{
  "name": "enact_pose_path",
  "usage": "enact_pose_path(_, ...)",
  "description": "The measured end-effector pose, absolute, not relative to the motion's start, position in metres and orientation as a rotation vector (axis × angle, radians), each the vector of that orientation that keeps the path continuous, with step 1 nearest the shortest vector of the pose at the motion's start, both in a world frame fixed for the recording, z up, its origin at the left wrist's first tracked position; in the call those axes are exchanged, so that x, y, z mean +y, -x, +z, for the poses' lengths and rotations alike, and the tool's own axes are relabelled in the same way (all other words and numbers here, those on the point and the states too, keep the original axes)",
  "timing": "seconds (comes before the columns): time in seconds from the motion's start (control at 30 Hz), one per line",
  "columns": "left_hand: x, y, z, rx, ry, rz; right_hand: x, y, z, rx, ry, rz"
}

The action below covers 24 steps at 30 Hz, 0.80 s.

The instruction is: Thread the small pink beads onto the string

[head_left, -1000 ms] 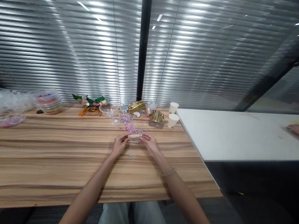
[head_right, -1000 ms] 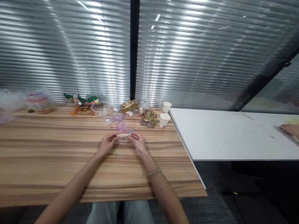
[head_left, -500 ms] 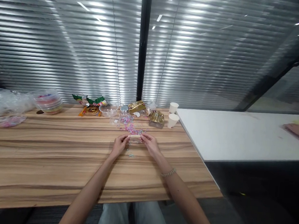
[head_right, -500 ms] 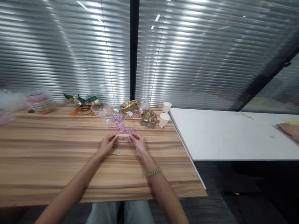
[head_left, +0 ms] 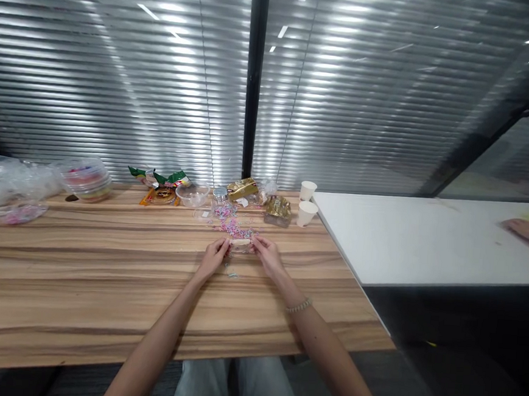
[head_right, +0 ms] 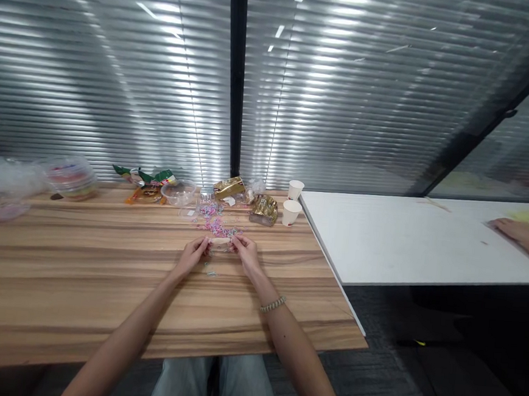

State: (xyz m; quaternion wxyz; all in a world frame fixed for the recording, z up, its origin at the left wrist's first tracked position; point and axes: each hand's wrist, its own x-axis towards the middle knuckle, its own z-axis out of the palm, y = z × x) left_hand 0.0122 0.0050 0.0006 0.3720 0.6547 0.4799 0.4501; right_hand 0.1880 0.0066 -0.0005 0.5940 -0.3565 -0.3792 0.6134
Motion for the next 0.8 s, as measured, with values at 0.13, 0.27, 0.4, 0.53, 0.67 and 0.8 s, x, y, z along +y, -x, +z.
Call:
enact_pose_path(0.13, 0.0038, -0.0129, 0.0026, 1.242, -1.637, 1.141, 0.0057, -0.1876, -0.0003, -0.889, 0.833, 1.427)
enact_pose_path(0.27, 0.0051, -0.0128, 0.0013, 1.266, -1.609, 1.138, 0.0052, -0.1874, 0.0004, -0.858, 0.832, 1.462)
enact_pose_path(0.4, 0.0061, -0.0131, 0.0002, 1.284, -1.595, 1.144, 0.0052, -0.1876, 0.0002, -0.847, 0.841, 1.467)
enact_pose_path(0.53, 0.0043, -0.0142, 0.0028, 1.259, -1.59, 1.152, 0.0046, -0.1882, 0.0003, -0.879, 0.84, 1.472)
enact_pose_path(0.67, 0.0027, -0.0149, 0.0053, 1.208, -1.626, 1.128, 0.0042, -0.1884, 0.0008, -0.883, 0.844, 1.462)
enact_pose_path(0.8, 0.0034, -0.0145, 0.0041, 1.195, -1.663, 1.098, 0.0046, -0.188, 0.0009, -0.883, 0.848, 1.46)
